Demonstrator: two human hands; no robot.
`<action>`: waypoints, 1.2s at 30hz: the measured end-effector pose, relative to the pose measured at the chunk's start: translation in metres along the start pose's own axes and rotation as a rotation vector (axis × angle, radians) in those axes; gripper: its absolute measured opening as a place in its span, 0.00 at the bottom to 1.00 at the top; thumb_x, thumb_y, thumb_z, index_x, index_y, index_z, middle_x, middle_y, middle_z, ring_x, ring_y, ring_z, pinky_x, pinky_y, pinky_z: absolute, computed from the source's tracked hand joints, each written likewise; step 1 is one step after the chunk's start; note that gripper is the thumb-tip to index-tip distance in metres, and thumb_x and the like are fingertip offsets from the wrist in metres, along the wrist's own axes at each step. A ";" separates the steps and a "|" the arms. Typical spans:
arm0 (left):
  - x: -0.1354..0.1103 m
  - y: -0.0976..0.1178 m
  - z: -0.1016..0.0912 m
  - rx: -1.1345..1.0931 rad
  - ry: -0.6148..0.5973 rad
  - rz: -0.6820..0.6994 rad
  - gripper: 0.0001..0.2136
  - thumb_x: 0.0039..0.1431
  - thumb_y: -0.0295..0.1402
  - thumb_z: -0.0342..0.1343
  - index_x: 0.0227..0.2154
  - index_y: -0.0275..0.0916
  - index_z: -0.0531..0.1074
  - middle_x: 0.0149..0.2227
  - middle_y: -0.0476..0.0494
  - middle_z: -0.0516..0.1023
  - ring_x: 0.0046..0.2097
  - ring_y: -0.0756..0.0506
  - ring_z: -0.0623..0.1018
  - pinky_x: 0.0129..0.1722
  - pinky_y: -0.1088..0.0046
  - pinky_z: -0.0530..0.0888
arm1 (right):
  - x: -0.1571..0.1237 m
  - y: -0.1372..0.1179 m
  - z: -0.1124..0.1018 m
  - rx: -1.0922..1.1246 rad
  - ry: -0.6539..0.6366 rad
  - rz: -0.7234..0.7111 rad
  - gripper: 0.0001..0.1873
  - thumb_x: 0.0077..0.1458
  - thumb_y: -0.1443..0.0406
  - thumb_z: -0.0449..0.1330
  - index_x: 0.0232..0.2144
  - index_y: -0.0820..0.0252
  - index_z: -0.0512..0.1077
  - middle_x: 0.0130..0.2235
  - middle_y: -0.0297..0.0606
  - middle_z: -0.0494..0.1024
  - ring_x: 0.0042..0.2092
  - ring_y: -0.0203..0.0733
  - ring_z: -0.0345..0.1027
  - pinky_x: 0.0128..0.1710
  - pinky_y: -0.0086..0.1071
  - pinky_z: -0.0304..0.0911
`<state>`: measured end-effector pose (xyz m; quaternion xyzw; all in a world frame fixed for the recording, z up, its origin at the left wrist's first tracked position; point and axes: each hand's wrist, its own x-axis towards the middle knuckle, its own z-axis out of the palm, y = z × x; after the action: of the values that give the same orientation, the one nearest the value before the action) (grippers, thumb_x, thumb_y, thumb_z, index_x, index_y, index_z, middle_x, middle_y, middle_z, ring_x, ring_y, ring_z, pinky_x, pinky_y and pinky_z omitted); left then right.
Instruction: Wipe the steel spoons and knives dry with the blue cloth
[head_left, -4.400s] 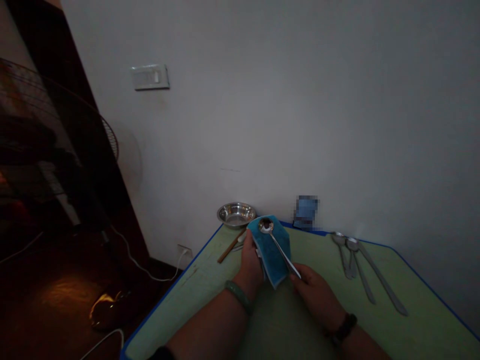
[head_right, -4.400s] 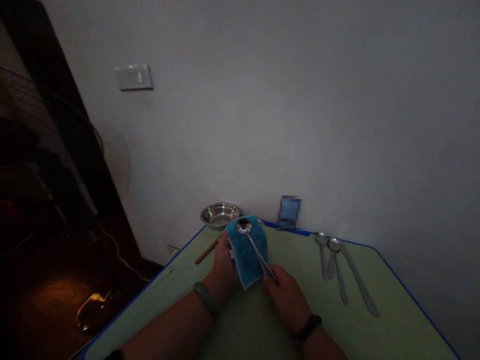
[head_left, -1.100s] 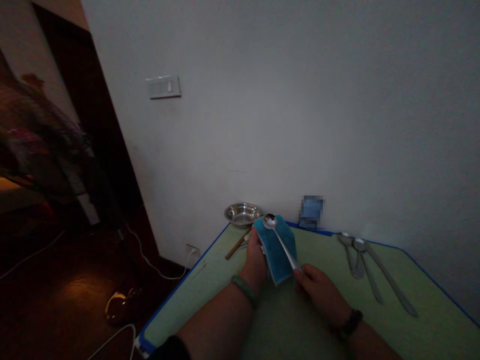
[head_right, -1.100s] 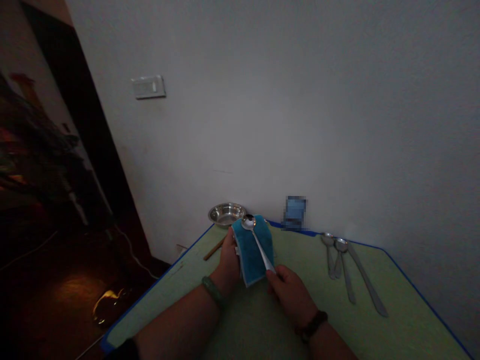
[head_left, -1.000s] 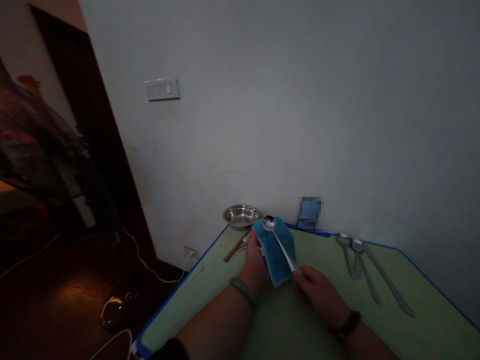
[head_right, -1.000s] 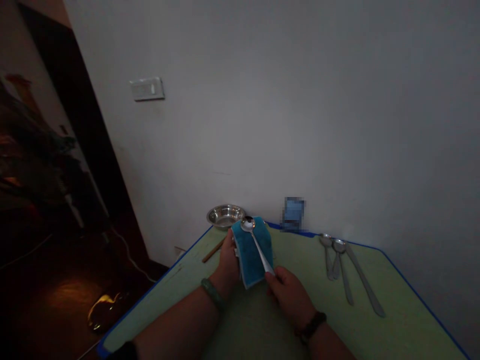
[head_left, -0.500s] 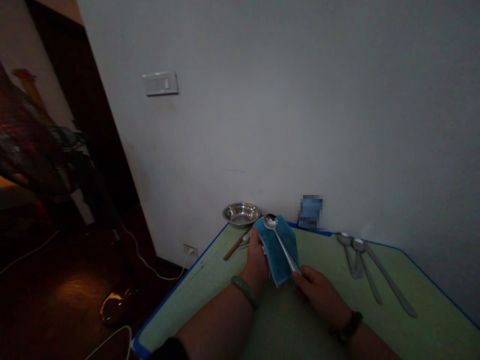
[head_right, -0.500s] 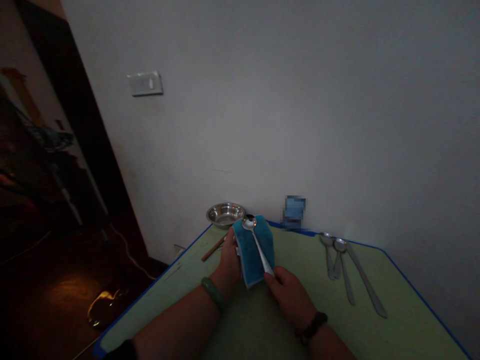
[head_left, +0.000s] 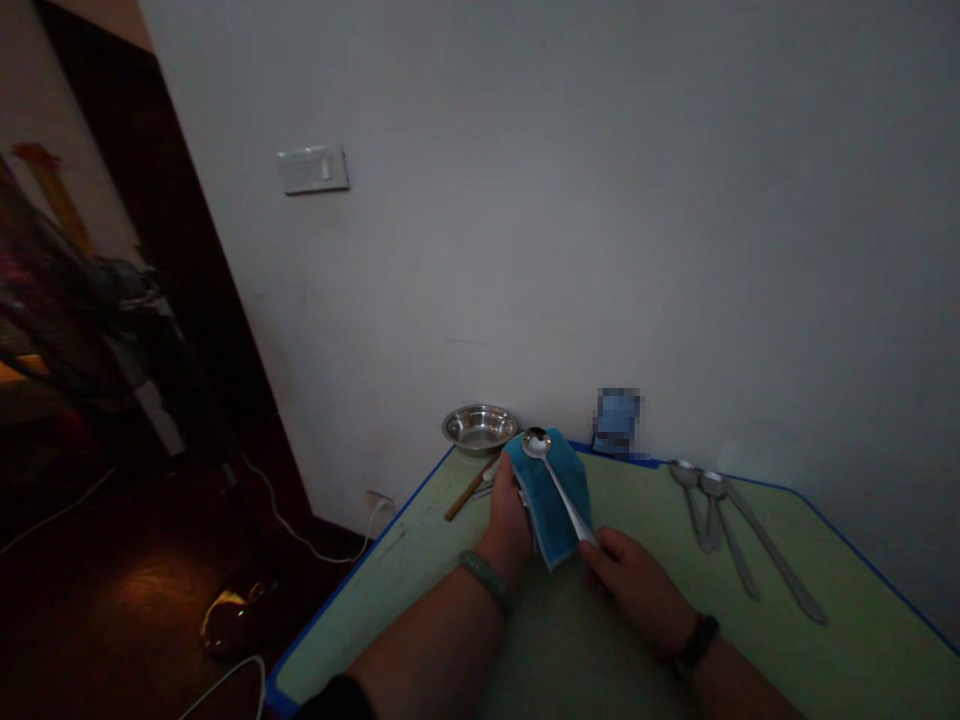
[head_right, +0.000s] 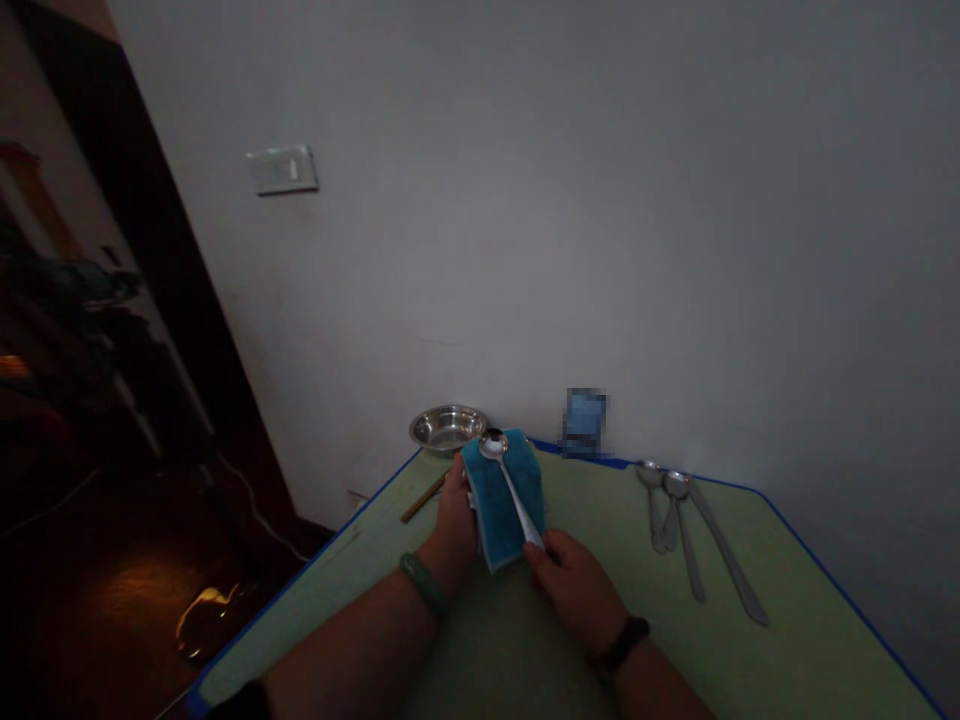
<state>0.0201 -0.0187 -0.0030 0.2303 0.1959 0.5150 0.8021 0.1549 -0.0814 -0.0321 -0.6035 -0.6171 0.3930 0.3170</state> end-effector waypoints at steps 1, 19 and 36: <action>0.000 0.000 0.000 -0.001 0.001 0.001 0.25 0.46 0.51 0.47 0.33 0.31 0.73 0.28 0.37 0.77 0.31 0.40 0.75 0.38 0.59 0.69 | 0.000 0.000 0.000 0.001 0.000 0.001 0.17 0.50 0.52 0.47 0.22 0.59 0.61 0.21 0.29 0.65 0.23 0.32 0.58 0.22 0.25 0.52; 0.001 0.000 -0.002 0.012 0.035 0.064 0.24 0.48 0.50 0.46 0.29 0.31 0.73 0.27 0.38 0.77 0.31 0.40 0.75 0.39 0.59 0.69 | 0.001 0.003 0.000 -0.041 0.010 -0.041 0.18 0.50 0.51 0.46 0.22 0.59 0.62 0.21 0.30 0.65 0.24 0.32 0.58 0.23 0.26 0.53; 0.006 -0.003 -0.009 -0.012 -0.049 0.070 0.26 0.47 0.51 0.47 0.37 0.31 0.71 0.32 0.36 0.77 0.37 0.37 0.75 0.42 0.57 0.67 | 0.001 0.005 0.000 -0.080 -0.022 -0.062 0.18 0.50 0.51 0.47 0.25 0.60 0.64 0.23 0.31 0.67 0.25 0.33 0.59 0.24 0.25 0.53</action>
<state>0.0194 -0.0128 -0.0127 0.2447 0.1649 0.5382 0.7895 0.1571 -0.0807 -0.0364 -0.5922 -0.6541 0.3645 0.2978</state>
